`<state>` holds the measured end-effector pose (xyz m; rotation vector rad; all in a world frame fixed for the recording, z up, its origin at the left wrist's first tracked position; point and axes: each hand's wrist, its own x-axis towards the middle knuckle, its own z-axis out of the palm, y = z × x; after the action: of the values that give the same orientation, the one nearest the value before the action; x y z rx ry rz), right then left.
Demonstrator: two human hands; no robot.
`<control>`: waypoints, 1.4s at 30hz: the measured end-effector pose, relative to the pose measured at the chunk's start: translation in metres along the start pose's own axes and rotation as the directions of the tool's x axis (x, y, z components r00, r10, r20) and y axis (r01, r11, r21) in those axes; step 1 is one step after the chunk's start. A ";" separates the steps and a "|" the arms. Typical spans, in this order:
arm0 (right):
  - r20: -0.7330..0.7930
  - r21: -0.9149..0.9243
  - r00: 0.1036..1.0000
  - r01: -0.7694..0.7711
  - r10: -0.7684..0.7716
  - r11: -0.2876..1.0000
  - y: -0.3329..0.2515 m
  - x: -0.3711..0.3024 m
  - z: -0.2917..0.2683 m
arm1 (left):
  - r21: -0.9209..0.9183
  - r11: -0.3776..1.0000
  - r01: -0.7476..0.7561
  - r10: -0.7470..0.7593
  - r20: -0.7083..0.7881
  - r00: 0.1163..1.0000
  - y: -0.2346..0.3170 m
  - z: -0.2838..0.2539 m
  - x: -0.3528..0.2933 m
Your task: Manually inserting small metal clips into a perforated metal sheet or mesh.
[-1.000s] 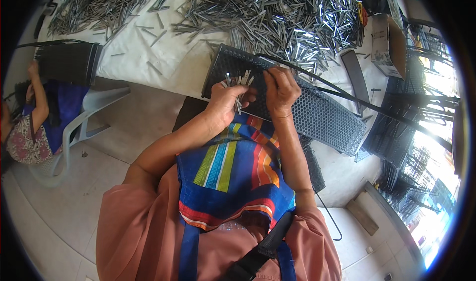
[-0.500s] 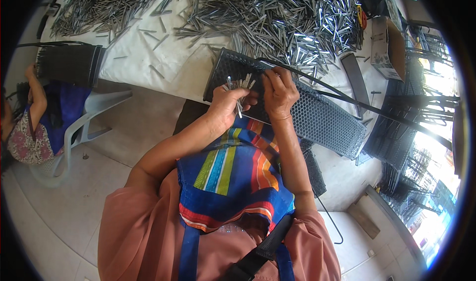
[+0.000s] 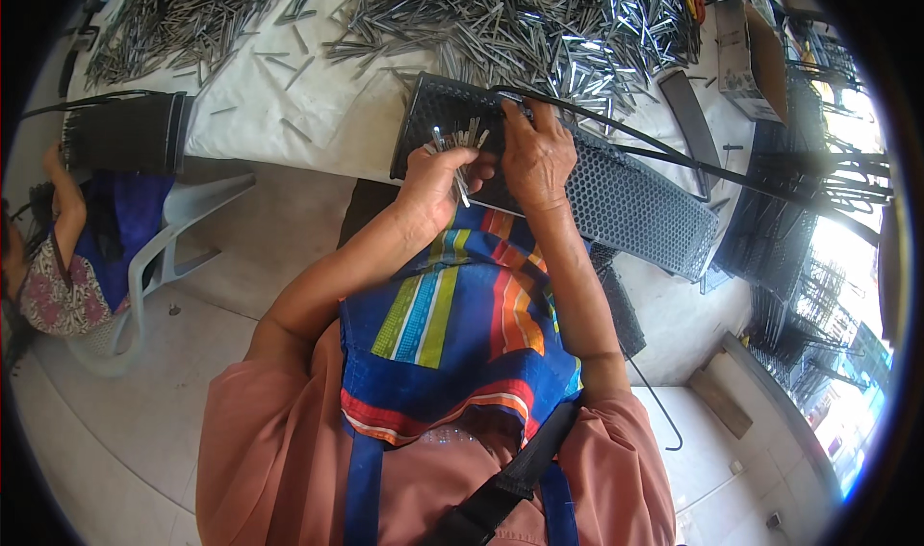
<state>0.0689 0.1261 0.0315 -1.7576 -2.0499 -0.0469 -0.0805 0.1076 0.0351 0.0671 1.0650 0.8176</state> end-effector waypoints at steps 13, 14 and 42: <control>0.508 0.781 0.706 -0.619 0.493 0.083 0.005 -0.017 -0.011 | 0.043 0.999 0.005 -0.007 0.053 0.999 -0.003 0.011 -0.003; 0.350 0.828 0.746 -0.529 0.567 0.184 0.007 -0.015 -0.008 | 0.044 0.999 0.005 -0.007 0.052 0.999 -0.004 0.009 -0.002; 0.612 0.722 0.664 -0.690 0.429 0.039 0.021 -0.014 -0.033 | 0.144 0.986 0.084 -0.102 0.125 0.987 -0.007 0.015 -0.006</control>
<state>0.0999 0.1075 0.0509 -1.5405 -0.7749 1.4146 -0.0664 0.1036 0.0447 0.1850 0.9907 0.6456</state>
